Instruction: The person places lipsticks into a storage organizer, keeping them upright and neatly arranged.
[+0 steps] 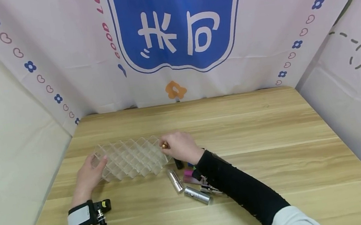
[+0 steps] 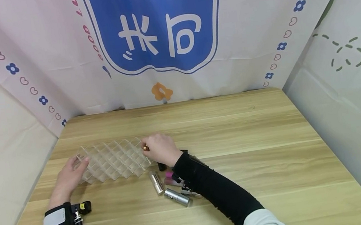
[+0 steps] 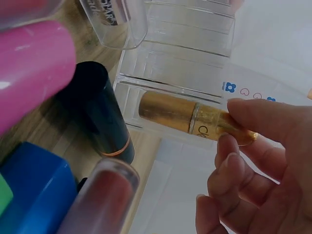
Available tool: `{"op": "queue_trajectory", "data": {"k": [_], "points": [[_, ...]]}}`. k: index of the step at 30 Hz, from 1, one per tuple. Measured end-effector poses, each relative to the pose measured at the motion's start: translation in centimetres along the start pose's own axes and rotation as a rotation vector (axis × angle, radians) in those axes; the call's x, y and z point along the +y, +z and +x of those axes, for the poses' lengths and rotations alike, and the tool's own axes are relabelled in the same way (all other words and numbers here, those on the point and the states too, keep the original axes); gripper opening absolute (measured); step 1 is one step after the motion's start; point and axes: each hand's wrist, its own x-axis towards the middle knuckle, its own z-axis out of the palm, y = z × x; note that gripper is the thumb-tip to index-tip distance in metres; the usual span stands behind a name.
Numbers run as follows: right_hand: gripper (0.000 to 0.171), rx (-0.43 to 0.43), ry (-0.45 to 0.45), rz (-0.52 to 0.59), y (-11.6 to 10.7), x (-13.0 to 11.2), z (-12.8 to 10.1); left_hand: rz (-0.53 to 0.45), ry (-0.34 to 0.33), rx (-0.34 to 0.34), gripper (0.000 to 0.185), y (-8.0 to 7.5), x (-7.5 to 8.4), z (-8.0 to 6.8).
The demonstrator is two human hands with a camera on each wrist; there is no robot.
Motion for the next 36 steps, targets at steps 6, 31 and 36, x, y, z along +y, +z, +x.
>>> {"op": "queue_trajectory", "data": {"k": [6,31,36], "points": [[0.017,-0.037,0.017,0.006,0.09,-0.08,-0.01,-0.004,-0.01,-0.002,0.092,-0.04,-0.03,-0.02],[0.017,-0.052,0.047,0.047,0.22,-0.07,0.02,-0.008,0.004,0.01,0.093,0.06,0.08,-0.19],[0.017,-0.049,0.044,0.039,0.26,-0.14,0.1,-0.013,0.008,0.014,0.093,0.04,0.04,-0.12]]}}
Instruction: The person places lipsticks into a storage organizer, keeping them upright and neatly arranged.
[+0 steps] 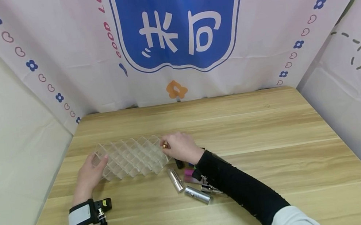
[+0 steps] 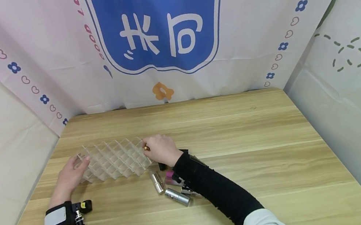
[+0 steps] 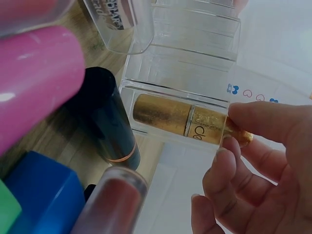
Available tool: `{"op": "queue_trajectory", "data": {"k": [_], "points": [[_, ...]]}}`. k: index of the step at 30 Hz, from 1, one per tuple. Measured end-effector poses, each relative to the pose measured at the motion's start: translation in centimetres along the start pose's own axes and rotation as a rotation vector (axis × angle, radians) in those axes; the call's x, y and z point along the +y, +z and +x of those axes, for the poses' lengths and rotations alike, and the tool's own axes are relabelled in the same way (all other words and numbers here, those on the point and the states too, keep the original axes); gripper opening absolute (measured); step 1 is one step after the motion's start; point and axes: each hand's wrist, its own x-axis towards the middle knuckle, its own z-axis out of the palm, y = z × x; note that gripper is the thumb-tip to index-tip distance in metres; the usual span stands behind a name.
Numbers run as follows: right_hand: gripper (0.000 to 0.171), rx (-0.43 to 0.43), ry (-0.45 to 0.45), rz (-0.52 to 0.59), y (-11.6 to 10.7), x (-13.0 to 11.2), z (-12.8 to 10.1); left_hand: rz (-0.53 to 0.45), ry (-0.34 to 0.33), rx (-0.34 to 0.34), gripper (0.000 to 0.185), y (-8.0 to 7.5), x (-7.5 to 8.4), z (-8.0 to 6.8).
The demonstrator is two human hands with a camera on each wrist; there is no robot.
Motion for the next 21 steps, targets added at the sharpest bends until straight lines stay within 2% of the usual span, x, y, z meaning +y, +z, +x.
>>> {"op": "queue_trajectory", "data": {"k": [13,21], "points": [[0.013,-0.009,0.014,-0.018,0.11,-0.02,0.03,-0.023,0.002,-0.014,0.093,0.16,0.15,-0.04],[0.016,-0.019,0.008,0.021,-0.18,0.13,-0.02,-0.024,0.001,-0.009,0.093,0.03,0.14,0.03]]}}
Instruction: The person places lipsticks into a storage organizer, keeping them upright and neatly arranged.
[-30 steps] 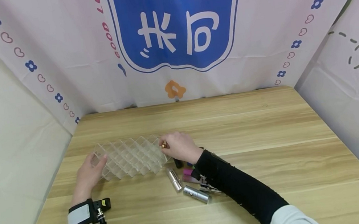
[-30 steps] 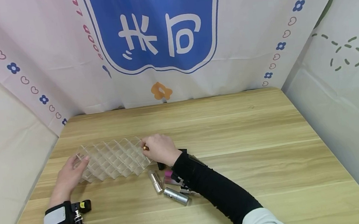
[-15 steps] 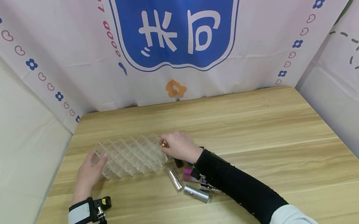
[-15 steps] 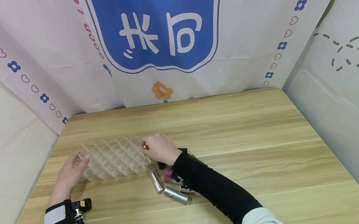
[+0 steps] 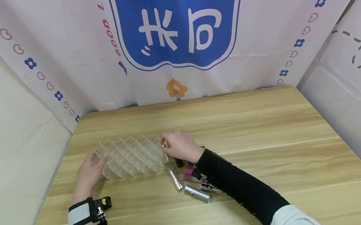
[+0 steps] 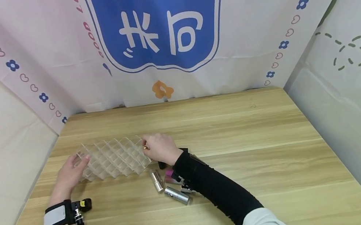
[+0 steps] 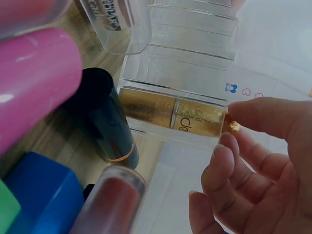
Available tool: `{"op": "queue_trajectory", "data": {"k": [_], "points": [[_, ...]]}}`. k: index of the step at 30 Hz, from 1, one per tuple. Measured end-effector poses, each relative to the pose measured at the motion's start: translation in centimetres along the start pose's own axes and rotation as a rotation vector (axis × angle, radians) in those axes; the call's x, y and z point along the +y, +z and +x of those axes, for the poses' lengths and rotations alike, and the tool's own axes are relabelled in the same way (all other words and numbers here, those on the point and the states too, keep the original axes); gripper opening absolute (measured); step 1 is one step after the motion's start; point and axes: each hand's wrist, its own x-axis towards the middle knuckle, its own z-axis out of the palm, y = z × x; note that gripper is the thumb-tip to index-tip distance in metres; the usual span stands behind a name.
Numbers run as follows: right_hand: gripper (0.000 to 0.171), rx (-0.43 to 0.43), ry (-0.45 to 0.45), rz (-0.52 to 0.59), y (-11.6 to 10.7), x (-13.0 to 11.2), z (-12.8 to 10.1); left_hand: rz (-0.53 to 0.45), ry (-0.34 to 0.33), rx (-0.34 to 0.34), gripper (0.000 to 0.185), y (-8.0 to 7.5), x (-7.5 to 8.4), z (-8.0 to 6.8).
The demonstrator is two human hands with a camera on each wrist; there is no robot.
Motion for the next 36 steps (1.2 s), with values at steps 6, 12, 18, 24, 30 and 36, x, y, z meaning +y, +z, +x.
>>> {"op": "queue_trajectory", "data": {"k": [6,12,18,24,30,36], "points": [[0.018,-0.01,-0.006,0.028,-0.6,0.3,-0.3,0.01,0.0,0.001,0.093,0.0,0.1,0.1],[0.019,-0.033,0.025,0.055,-1.2,1.1,-0.6,0.003,0.005,0.004,0.093,0.1,0.1,0.2],[0.019,-0.03,0.037,0.054,-1.5,2.2,-1.0,-0.001,0.011,0.004,0.092,0.1,0.2,0.2],[0.019,-0.059,0.061,0.068,-1.9,3.4,-1.7,-0.005,0.003,0.001,0.093,0.1,0.3,0.2],[0.017,-0.049,0.088,0.058,-2.0,4.5,-2.5,-0.001,0.006,-0.002,0.092,0.1,0.4,0.2],[0.016,-0.037,0.106,0.007,-1.8,5.6,-3.5,0.006,0.013,-0.006,0.093,0.1,0.2,0.0]]}}
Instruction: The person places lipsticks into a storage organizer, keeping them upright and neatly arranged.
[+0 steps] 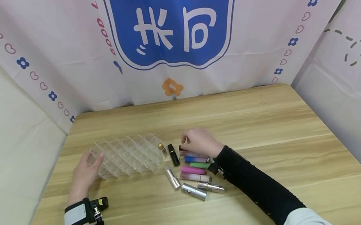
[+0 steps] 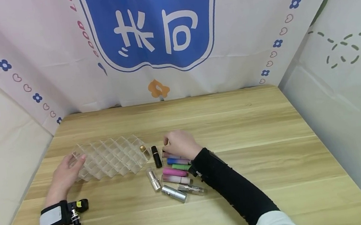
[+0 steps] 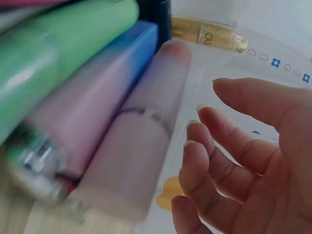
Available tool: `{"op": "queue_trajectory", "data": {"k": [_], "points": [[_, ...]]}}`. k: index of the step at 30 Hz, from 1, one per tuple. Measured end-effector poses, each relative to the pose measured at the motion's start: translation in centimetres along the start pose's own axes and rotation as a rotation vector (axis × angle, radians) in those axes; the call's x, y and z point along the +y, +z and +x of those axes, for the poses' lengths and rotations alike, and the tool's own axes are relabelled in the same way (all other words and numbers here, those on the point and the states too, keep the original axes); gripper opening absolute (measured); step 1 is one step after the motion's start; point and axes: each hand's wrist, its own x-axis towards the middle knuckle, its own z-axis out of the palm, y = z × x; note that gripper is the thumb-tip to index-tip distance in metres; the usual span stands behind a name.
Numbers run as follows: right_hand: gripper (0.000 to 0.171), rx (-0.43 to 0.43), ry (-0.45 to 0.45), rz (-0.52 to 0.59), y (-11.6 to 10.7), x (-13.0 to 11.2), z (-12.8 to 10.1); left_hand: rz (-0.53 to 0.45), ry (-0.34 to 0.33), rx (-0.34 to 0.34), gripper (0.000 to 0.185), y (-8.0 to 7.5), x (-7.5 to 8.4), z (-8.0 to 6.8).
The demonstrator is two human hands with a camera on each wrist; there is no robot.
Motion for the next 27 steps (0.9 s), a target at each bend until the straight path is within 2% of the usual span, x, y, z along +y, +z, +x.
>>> {"op": "queue_trajectory", "data": {"k": [9,18,27], "points": [[0.017,-0.006,0.044,0.03,-0.5,1.1,-1.1,-0.01,-0.017,0.004,0.094,-0.1,-0.2,-0.2],[0.021,-0.014,0.07,0.046,-0.8,2.6,-2.7,-0.012,0.005,0.01,0.094,-0.2,0.1,0.2],[0.031,-0.054,0.044,0.041,-0.7,4.0,-4.5,-0.013,-0.008,0.0,0.096,-0.2,-0.2,-0.2]]}}
